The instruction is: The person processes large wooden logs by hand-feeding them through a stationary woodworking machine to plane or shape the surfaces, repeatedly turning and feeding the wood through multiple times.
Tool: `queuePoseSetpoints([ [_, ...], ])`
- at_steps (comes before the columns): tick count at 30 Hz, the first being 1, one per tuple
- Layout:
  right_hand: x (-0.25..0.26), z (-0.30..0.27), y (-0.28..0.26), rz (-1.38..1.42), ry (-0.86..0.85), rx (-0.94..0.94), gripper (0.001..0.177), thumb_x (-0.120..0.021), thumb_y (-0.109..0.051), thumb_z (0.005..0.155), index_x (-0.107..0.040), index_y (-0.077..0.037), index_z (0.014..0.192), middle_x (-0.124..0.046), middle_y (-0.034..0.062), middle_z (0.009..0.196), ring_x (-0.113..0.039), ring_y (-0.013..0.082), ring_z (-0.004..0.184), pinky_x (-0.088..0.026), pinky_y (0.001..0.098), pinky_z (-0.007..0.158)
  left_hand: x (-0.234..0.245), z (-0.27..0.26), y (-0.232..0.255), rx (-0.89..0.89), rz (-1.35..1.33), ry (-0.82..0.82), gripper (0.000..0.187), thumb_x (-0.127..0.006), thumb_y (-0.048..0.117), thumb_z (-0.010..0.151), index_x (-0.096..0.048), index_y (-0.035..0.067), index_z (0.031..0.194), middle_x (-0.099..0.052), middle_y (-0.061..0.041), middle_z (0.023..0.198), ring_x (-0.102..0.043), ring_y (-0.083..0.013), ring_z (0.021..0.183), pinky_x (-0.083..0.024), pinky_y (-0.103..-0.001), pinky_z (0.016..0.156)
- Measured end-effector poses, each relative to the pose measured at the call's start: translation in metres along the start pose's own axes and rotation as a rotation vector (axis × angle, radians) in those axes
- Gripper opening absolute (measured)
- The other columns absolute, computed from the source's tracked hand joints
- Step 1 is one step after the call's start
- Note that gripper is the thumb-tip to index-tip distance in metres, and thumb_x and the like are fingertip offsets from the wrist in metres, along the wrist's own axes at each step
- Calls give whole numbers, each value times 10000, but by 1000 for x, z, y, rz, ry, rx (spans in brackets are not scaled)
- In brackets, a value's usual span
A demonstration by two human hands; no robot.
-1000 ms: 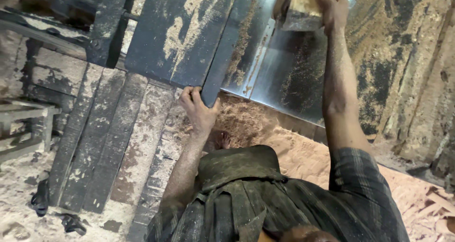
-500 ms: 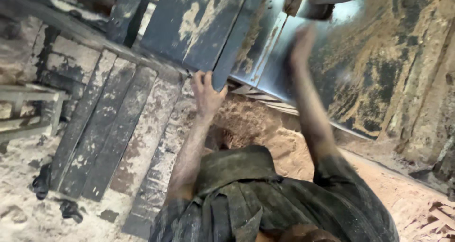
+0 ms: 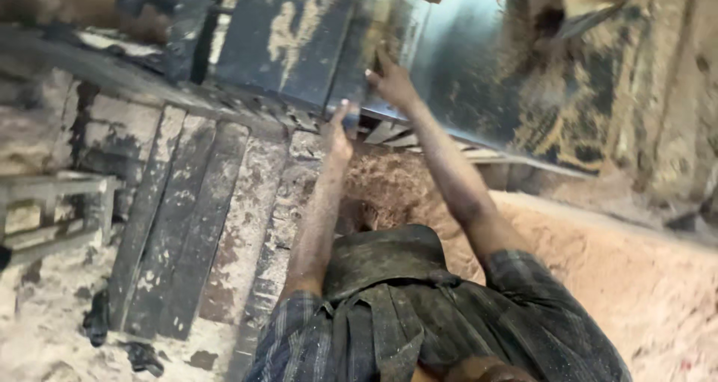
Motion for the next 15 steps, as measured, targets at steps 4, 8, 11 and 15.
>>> queuePoseSetpoints([
  [4, 138, -12, 32, -562, 114, -4, 1080, -831, -680, 837, -344, -127, 1626, -246, 216, 1695, -175, 402, 1566, -82, 673, 1206, 29, -37, -8, 151, 85, 171, 878, -802, 345, 788, -306, 303, 1511, -536, 84, 1396, -558, -96, 1177, -476, -348, 863],
  [8, 300, -18, 116, -683, 261, -328, 1293, -841, -824, 739, -265, -100, 1641, -434, 242, 1648, -403, 430, 1535, -315, 566, 1248, 62, -92, -70, 432, 145, -81, 845, -753, 526, 874, -416, 202, 1579, -513, 72, 1521, -534, -159, 1348, -440, -453, 1089],
  [11, 309, -64, 166, -533, 126, -429, 1546, -881, -737, 676, 37, -35, 1702, -325, 408, 1591, -457, 554, 1368, -442, 545, 1096, 46, -132, -109, 542, 273, -236, 786, -707, 434, 901, -397, 155, 1567, -550, -60, 1489, -520, -282, 1335, -421, -469, 1089],
  [15, 250, -148, 155, -728, 204, -299, 1499, -929, -692, 711, -1, -5, 1667, -246, 530, 1527, -482, 595, 1286, -494, 534, 1014, 4, -189, -138, 488, 120, -787, 812, -736, 333, 923, -329, 139, 1598, -495, -52, 1565, -489, -237, 1404, -405, -411, 1157],
])
Point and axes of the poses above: each hand's wrist, its own z-axis towards the middle knuckle, its own x-axis out of the back of the hand, y = z × x, the point moved 1 cm from there along z, towards the middle knuckle
